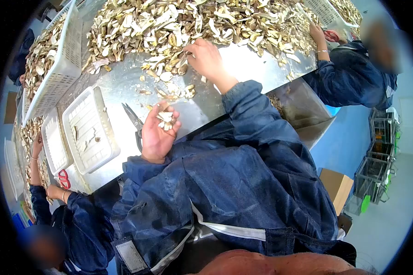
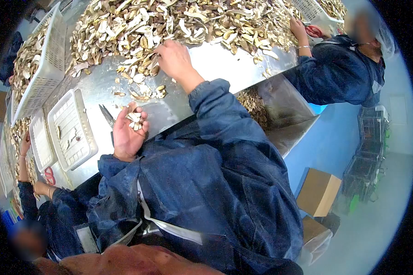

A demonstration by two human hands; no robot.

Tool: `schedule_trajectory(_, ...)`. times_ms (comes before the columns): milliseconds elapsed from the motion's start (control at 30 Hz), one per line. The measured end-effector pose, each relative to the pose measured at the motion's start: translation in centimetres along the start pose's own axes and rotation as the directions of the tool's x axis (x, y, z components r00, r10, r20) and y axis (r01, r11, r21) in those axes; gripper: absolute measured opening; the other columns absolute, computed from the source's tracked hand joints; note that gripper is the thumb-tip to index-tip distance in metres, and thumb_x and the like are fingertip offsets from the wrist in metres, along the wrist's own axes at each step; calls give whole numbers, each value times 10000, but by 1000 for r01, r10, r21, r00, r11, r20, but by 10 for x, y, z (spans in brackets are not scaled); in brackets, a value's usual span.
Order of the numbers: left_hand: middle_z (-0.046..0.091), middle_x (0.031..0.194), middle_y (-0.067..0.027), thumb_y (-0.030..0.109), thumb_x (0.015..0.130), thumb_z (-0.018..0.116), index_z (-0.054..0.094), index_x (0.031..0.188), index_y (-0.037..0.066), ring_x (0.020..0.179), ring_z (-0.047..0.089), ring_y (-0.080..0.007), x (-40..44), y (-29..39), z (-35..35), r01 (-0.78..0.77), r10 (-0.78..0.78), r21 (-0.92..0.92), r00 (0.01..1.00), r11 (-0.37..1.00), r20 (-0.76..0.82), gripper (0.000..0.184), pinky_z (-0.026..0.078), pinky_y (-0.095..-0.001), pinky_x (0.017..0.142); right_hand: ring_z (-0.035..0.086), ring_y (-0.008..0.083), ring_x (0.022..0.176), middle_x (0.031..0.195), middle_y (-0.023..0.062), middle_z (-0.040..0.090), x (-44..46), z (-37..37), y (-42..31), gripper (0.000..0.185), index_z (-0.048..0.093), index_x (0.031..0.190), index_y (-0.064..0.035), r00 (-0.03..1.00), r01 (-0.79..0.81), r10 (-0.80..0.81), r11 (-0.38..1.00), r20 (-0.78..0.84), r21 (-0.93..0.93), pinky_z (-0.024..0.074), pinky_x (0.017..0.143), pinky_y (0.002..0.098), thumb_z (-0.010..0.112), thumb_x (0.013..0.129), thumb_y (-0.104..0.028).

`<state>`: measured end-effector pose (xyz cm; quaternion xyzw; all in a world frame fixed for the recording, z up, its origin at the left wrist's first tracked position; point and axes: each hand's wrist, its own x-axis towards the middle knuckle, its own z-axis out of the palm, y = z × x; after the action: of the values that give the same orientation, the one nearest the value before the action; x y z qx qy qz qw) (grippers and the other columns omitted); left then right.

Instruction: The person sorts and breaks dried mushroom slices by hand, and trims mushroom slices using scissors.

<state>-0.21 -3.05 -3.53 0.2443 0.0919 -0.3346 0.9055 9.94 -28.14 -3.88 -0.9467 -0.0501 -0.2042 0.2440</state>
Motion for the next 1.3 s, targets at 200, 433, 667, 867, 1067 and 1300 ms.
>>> schedule_trajectory(200, 640, 1058, -104, 229, 988, 545, 567, 1137, 82, 935, 666, -251, -9, 3, -5, -19, 26, 65, 995, 998, -102, 211, 600, -355, 705, 586, 288, 997, 959, 69, 601, -4, 4, 11, 201, 698, 942, -126, 999, 50, -50, 998, -1, -48, 464, 864, 407, 744, 757, -186)
schedule_trajectory(433, 630, 1066, -112, 198, 986, 553, 534, 1187, 61, 953, 659, -245, -3, 4, 10, -75, 99, 205, 989, 976, -110, 244, 605, -363, 746, 551, 80, 716, 778, -37, 611, -25, -23, -1, 171, 666, 894, -71, 865, -451, 88, 569, 494, 687, 433, 628, 241, 737, 876, -226)
schedule_trajectory(667, 642, 1017, -75, 257, 996, 579, 560, 1223, 47, 913, 648, -184, 13, 7, 33, -80, 128, 354, 985, 932, -114, 309, 594, -328, 734, 534, 39, 659, 781, -24, 661, -52, -30, -52, 135, 660, 933, -51, 790, -555, -102, 298, 604, 777, 399, 590, 200, 675, 943, -185)
schedule_trajectory(867, 657, 944, -36, 213, 960, 642, 608, 1163, 55, 848, 643, -134, 15, 0, 32, -37, 132, 421, 971, 906, -199, 259, 580, -285, 681, 563, 30, 700, 819, -7, 691, -68, -32, -60, 135, 657, 944, -30, 781, -562, -83, 338, 619, 754, 413, 597, 184, 668, 949, -165)
schedule_trajectory(1067, 657, 933, -32, 194, 948, 656, 624, 1105, 62, 824, 640, -121, 12, 0, 33, -34, 123, 397, 972, 917, -202, 208, 571, -267, 668, 587, 38, 746, 839, -3, 689, -74, -26, -60, 123, 662, 936, -30, 799, -546, -107, 279, 591, 790, 432, 649, 179, 674, 946, -153)
schedule_trajectory(1300, 670, 940, -42, 198, 955, 649, 626, 1120, 57, 845, 654, -135, 9, 0, 19, -38, 111, 355, 976, 934, -189, 218, 574, -277, 674, 579, 45, 721, 826, -17, 676, -78, -33, -61, 114, 669, 944, -49, 809, -534, -132, 243, 573, 810, 433, 606, 195, 682, 941, -162)
